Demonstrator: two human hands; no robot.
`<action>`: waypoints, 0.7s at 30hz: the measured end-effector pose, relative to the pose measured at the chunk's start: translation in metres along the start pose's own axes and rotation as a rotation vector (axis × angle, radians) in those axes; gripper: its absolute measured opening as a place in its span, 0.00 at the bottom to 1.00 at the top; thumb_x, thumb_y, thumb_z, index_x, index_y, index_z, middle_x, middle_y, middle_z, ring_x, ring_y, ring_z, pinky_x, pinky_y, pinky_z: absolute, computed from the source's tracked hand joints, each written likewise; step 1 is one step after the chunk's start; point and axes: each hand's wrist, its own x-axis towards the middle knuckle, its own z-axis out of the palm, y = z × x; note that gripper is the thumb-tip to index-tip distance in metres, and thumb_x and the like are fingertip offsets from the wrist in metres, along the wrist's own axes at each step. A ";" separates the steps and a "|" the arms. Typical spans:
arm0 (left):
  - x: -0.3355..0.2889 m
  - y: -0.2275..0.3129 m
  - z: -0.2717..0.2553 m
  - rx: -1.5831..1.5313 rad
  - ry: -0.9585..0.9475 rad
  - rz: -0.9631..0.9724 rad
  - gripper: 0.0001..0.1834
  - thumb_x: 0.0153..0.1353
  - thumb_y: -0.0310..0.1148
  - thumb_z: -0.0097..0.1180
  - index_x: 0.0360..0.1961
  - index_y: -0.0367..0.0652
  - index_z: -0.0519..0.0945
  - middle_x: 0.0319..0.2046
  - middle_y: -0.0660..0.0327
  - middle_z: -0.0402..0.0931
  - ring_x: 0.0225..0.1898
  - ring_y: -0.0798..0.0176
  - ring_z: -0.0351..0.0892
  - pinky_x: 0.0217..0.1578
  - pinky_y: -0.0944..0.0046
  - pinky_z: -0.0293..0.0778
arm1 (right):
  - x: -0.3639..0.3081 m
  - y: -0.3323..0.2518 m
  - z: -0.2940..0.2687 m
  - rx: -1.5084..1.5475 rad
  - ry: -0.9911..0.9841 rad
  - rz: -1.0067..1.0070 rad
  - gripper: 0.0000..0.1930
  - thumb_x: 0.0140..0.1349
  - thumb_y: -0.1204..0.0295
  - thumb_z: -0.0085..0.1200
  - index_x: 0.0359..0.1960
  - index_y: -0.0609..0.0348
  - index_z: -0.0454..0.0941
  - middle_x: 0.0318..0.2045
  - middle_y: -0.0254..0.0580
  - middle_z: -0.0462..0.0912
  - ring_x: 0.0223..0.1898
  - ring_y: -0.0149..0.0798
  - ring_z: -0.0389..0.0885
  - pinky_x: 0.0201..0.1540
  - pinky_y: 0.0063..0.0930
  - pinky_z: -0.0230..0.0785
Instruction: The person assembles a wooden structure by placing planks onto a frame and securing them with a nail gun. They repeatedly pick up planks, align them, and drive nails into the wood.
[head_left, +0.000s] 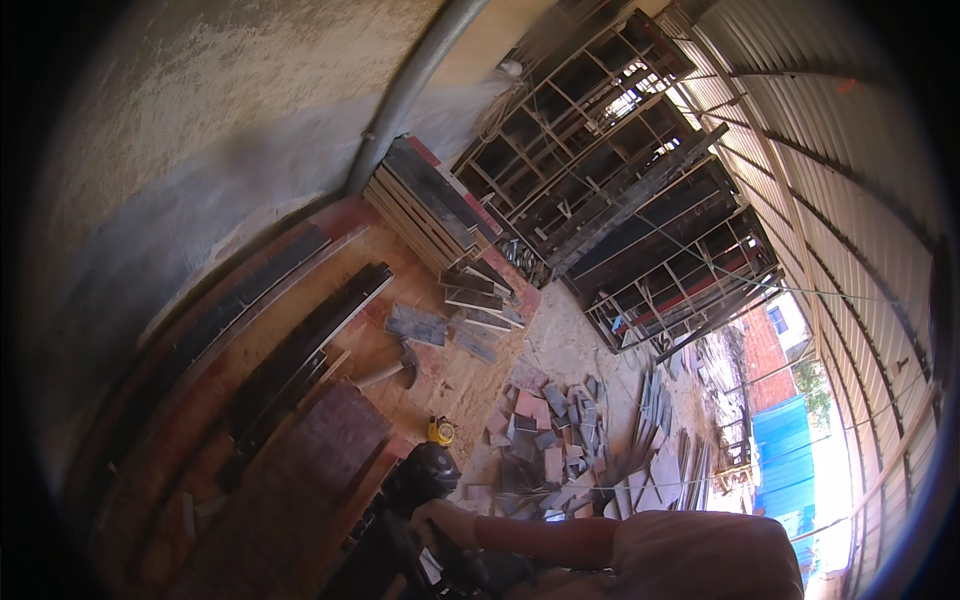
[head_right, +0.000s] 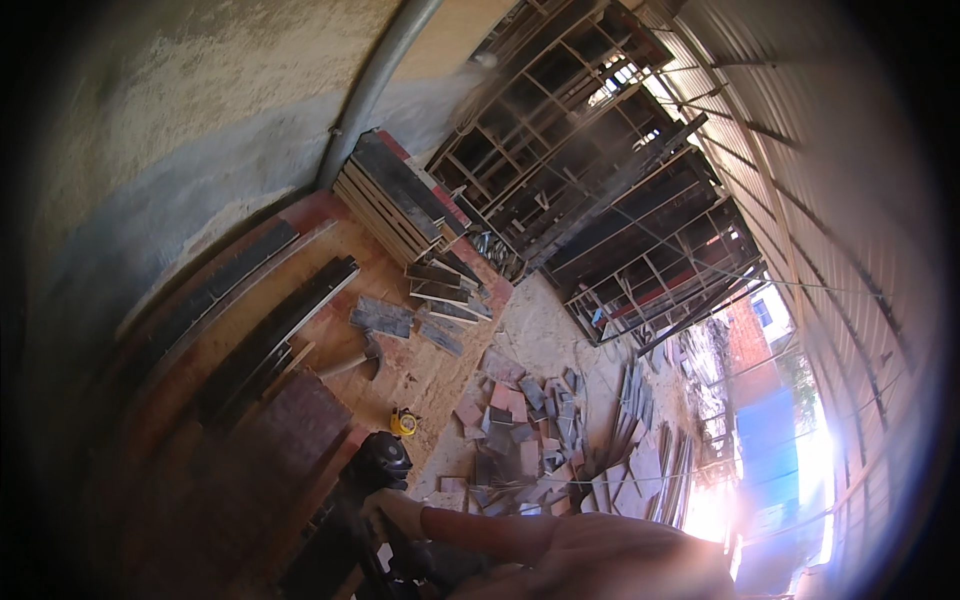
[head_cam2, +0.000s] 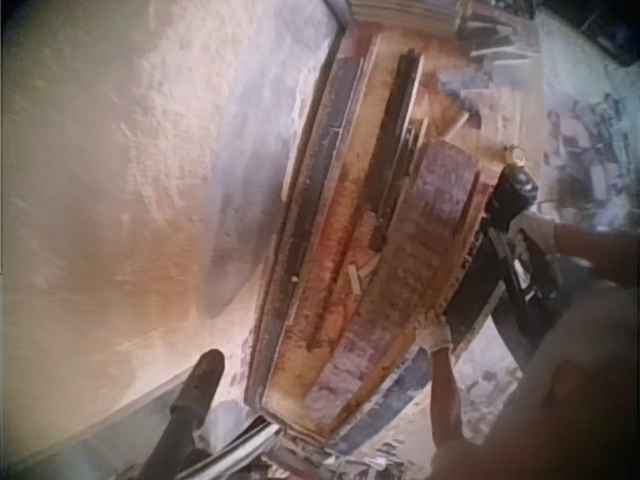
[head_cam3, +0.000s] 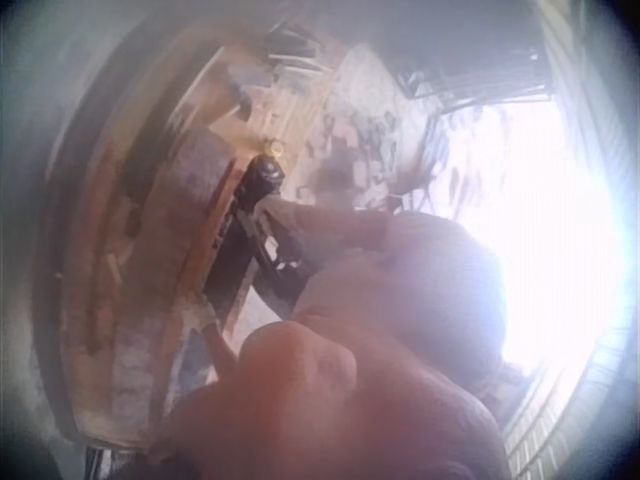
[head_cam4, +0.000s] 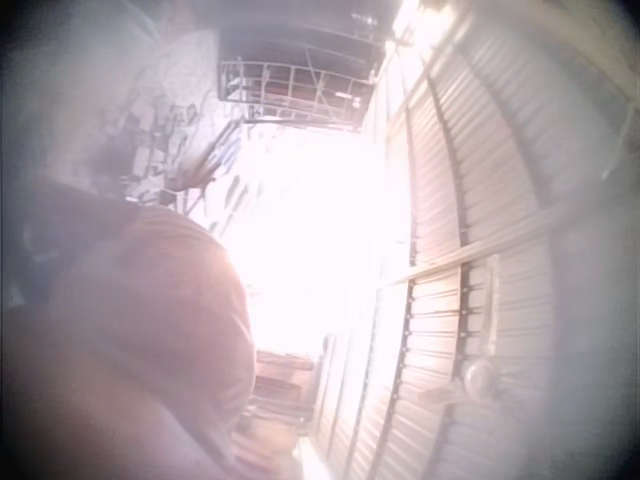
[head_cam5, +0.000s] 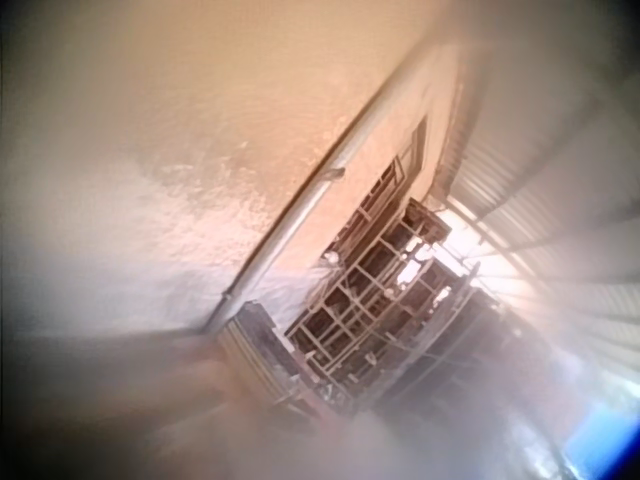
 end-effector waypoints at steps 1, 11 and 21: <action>-0.002 0.003 -0.002 -0.018 0.024 -0.030 0.39 0.64 0.56 0.57 0.66 0.36 0.72 0.63 0.41 0.73 0.61 0.36 0.73 0.61 0.39 0.71 | 0.000 0.002 0.002 0.046 0.014 0.049 0.12 0.62 0.65 0.54 0.23 0.58 0.76 0.18 0.41 0.75 0.18 0.40 0.76 0.24 0.36 0.71; -0.008 0.010 -0.017 -0.113 0.073 -0.068 0.29 0.61 0.52 0.57 0.58 0.44 0.79 0.53 0.43 0.79 0.51 0.36 0.80 0.49 0.36 0.76 | -0.006 -0.005 0.012 -0.150 0.034 -0.021 0.14 0.64 0.65 0.50 0.22 0.58 0.74 0.16 0.40 0.75 0.15 0.38 0.75 0.22 0.33 0.69; 0.010 0.027 -0.025 -0.139 0.124 0.050 0.26 0.62 0.52 0.57 0.56 0.49 0.83 0.56 0.47 0.79 0.51 0.39 0.81 0.50 0.34 0.76 | -0.015 -0.019 0.017 -0.300 0.044 -0.141 0.09 0.62 0.66 0.52 0.28 0.57 0.77 0.17 0.38 0.73 0.16 0.38 0.73 0.23 0.32 0.69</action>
